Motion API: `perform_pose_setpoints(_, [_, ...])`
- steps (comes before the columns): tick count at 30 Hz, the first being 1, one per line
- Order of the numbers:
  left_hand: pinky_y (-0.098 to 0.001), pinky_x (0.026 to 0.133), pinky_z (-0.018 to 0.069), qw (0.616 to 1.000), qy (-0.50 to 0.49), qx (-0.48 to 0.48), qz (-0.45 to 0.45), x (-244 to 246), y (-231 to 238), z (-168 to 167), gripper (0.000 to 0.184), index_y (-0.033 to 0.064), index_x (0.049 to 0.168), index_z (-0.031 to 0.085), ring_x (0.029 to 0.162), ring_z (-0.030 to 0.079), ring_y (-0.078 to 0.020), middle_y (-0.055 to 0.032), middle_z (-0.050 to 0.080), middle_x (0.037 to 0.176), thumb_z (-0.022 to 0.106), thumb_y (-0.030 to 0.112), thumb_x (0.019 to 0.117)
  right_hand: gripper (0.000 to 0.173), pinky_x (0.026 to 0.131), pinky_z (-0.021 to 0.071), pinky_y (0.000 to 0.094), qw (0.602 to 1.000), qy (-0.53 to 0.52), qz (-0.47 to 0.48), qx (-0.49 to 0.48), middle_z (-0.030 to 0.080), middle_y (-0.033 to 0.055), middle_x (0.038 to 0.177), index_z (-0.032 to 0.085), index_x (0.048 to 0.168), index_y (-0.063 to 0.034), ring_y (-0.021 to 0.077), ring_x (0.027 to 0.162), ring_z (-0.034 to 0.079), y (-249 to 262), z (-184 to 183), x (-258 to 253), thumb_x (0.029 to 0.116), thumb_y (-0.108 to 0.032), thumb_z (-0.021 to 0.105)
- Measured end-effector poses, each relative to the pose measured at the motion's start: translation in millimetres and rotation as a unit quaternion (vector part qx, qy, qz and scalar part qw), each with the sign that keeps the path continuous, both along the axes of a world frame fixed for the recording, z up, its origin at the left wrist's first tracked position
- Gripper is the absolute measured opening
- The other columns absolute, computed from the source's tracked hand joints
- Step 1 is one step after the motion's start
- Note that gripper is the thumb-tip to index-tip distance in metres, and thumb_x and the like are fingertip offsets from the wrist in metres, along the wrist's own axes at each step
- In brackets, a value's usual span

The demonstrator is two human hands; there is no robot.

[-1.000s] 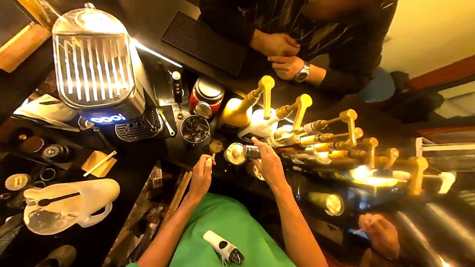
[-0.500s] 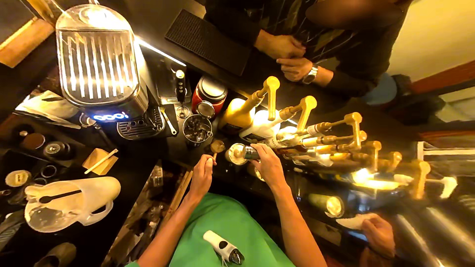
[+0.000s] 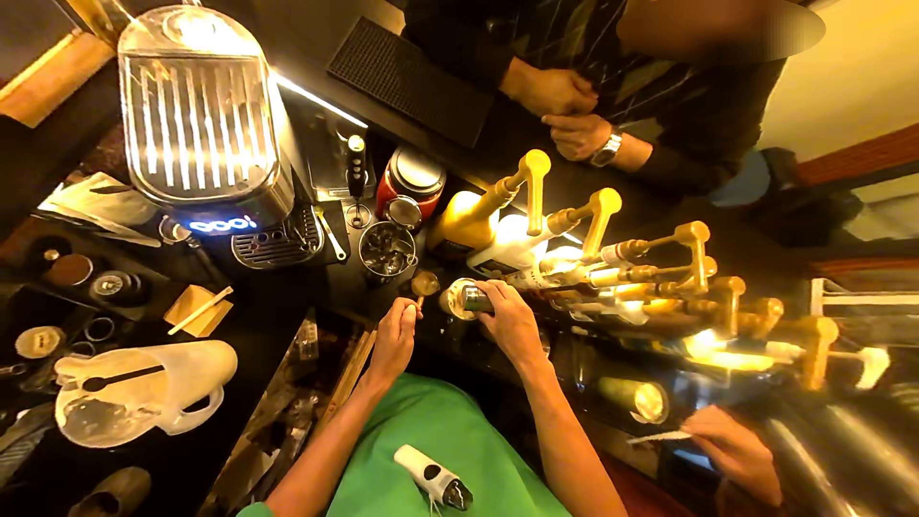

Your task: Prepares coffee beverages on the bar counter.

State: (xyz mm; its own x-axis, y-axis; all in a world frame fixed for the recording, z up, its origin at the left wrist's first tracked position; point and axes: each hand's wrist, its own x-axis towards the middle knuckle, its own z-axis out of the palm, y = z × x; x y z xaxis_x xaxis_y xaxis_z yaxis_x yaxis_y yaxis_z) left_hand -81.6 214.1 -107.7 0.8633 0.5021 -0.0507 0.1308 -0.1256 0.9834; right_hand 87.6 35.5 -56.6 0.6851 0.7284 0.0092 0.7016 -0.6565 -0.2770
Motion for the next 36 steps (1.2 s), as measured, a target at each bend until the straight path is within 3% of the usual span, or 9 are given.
perform_pose_setpoints(6, [-0.0271,0.065,0.0524,1.0,-0.008,0.005,-0.002,0,1,-3,0.04,0.0053,0.114,0.062,0.07,0.059,-0.0103,-0.002,0.066,0.092,0.027,0.024,0.1106,0.064,0.095,0.0574,0.043,0.998,0.013,-0.057,0.007,0.066,0.0089,0.13,0.057,0.145,-0.0208,0.0272,0.115,0.066,-11,5,-1,0.0854,-0.017,0.081])
perform_pose_setpoints(11, [-0.029,0.066,0.0538,1.0,-0.003,0.011,-0.017,1,2,-3,0.042,0.0045,0.115,0.062,0.071,0.06,-0.0117,-0.0032,0.066,0.092,0.027,0.027,0.1107,0.062,0.1,0.0555,0.043,0.991,0.052,-0.117,0.046,0.066,0.0111,0.13,0.059,0.142,-0.0122,0.0259,0.116,0.066,-27,5,0,0.0858,-0.024,0.083])
perform_pose_setpoints(16, [-0.0278,0.063,0.0527,0.999,-0.011,0.021,-0.031,3,1,-4,0.042,0.005,0.114,0.062,0.068,0.059,-0.0108,-0.0021,0.065,0.088,0.026,0.028,0.1111,0.062,0.098,0.0568,0.0427,0.99,0.038,-0.121,0.055,0.067,0.0104,0.129,0.059,0.143,-0.0139,0.0255,0.114,0.067,-31,4,-10,0.0865,-0.025,0.082])
perform_pose_setpoints(19, [-0.027,0.063,0.0526,0.999,-0.013,0.027,-0.037,4,0,-4,0.043,0.0048,0.114,0.062,0.069,0.059,-0.0104,-0.0021,0.066,0.09,0.026,0.028,0.1111,0.047,0.098,0.0558,0.0438,0.994,0.009,-0.104,0.04,0.067,0.0093,0.13,0.067,0.132,-0.0167,0.0259,0.118,0.066,-32,-3,-13,0.0869,-0.022,0.081])
perform_pose_setpoints(21, [-0.0267,0.061,0.0523,0.999,-0.014,0.03,-0.041,4,-1,-3,0.043,0.005,0.114,0.062,0.067,0.059,-0.0104,-0.0016,0.064,0.087,0.027,0.029,0.1113,0.046,0.098,0.0555,0.0449,0.994,0.001,-0.104,0.042,0.067,0.0089,0.13,0.068,0.131,-0.0175,0.026,0.119,0.065,-32,-5,-15,0.0871,-0.021,0.081])
perform_pose_setpoints(26, [-0.0265,0.061,0.0526,0.998,-0.014,0.03,-0.045,4,-3,-2,0.041,0.0047,0.114,0.062,0.067,0.059,-0.0101,-0.0014,0.066,0.088,0.027,0.026,0.111,0.068,0.097,0.0558,0.0475,0.99,0.004,-0.138,0.037,0.067,0.0107,0.13,0.054,0.149,-0.0185,0.0289,0.116,0.067,-33,-2,-18,0.0868,-0.021,0.081])
perform_pose_setpoints(32, [-0.0263,0.061,0.053,0.998,-0.02,0.031,-0.056,4,-7,-1,0.041,0.0057,0.114,0.062,0.068,0.06,-0.01,-0.0012,0.066,0.091,0.027,0.027,0.1116,0.072,0.09,0.0584,0.0478,0.988,0.002,-0.15,0.034,0.067,0.0127,0.127,0.049,0.152,-0.0194,0.0317,0.111,0.068,-19,2,-7,0.0872,-0.02,0.081])
perform_pose_setpoints(34, [-0.0266,0.062,0.0531,0.998,-0.022,0.026,-0.055,5,-9,0,0.04,0.0054,0.114,0.062,0.07,0.06,-0.0101,-0.0016,0.066,0.092,0.027,0.026,0.1114,0.066,0.093,0.0575,0.0466,0.989,-0.001,-0.147,0.033,0.065,0.0128,0.129,0.053,0.148,-0.0181,0.0315,0.114,0.066,-11,1,-3,0.0877,-0.019,0.08])
perform_pose_setpoints(36, [-0.0267,0.063,0.0534,0.998,-0.02,0.023,-0.052,6,-10,2,0.039,0.0048,0.115,0.061,0.07,0.06,-0.0104,-0.0018,0.066,0.092,0.028,0.025,0.1112,0.051,0.096,0.0566,0.0445,0.99,-0.002,-0.136,0.029,0.065,0.0113,0.13,0.064,0.136,-0.0153,0.0299,0.116,0.065,-5,-3,1,0.0869,-0.017,0.08])
